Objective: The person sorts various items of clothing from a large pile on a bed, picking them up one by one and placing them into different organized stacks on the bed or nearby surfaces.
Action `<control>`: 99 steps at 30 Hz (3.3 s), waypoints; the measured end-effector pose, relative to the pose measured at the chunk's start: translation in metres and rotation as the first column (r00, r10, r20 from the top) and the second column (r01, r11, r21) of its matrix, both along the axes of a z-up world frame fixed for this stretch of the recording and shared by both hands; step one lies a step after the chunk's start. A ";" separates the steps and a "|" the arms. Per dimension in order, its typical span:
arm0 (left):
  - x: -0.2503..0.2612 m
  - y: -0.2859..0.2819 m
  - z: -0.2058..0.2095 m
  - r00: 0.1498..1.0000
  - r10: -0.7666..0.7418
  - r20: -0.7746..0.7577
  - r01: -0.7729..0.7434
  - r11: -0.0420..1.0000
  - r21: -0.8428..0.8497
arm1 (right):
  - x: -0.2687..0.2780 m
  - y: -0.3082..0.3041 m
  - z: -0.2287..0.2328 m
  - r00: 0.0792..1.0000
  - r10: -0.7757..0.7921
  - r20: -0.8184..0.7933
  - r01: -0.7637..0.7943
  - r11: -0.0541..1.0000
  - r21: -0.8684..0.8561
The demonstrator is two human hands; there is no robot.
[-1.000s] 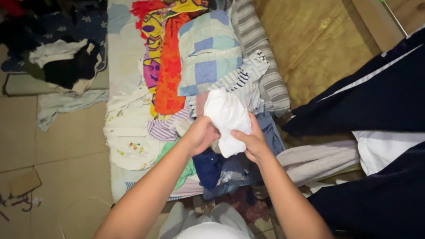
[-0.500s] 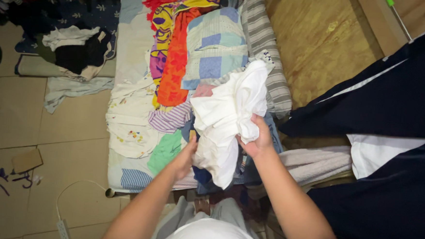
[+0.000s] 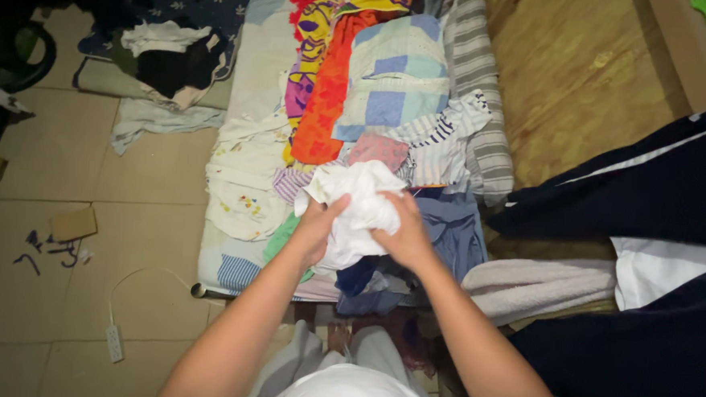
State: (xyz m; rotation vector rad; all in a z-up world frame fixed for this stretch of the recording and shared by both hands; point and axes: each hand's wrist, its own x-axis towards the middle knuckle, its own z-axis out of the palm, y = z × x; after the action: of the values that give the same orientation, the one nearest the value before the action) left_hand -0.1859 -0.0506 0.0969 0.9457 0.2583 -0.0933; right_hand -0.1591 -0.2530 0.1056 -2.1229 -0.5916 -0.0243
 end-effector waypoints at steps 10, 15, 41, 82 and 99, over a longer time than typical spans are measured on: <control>-0.042 0.068 -0.011 0.968 0.184 0.169 -0.248 0.801 0.545 | -0.032 0.079 0.027 0.980 0.197 -0.002 -0.194 0.967 -0.164; -0.076 0.139 -0.023 0.955 0.205 0.216 -0.297 0.616 0.730 | -0.029 0.125 0.022 0.953 0.303 0.010 -0.294 0.932 -0.210; -0.264 0.491 -0.018 0.998 0.056 0.011 -0.019 0.136 0.991 | -0.138 0.522 0.009 0.687 0.720 -0.095 -0.712 0.643 -0.281; 0.191 0.771 -0.045 0.941 -0.259 0.217 -0.073 0.471 0.879 | 0.239 0.760 -0.022 0.919 0.383 0.095 -0.377 0.923 -0.072; 0.447 0.897 -0.044 0.849 -0.395 0.352 -0.176 0.416 0.892 | 0.471 0.876 -0.021 0.935 0.303 0.184 -0.301 0.953 -0.036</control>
State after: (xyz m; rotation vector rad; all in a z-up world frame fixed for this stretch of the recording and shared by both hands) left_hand 0.2616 0.8463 0.0532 2.0768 -0.3468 0.2218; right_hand 0.3114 0.6231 0.0849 -2.0286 -1.0273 -0.0505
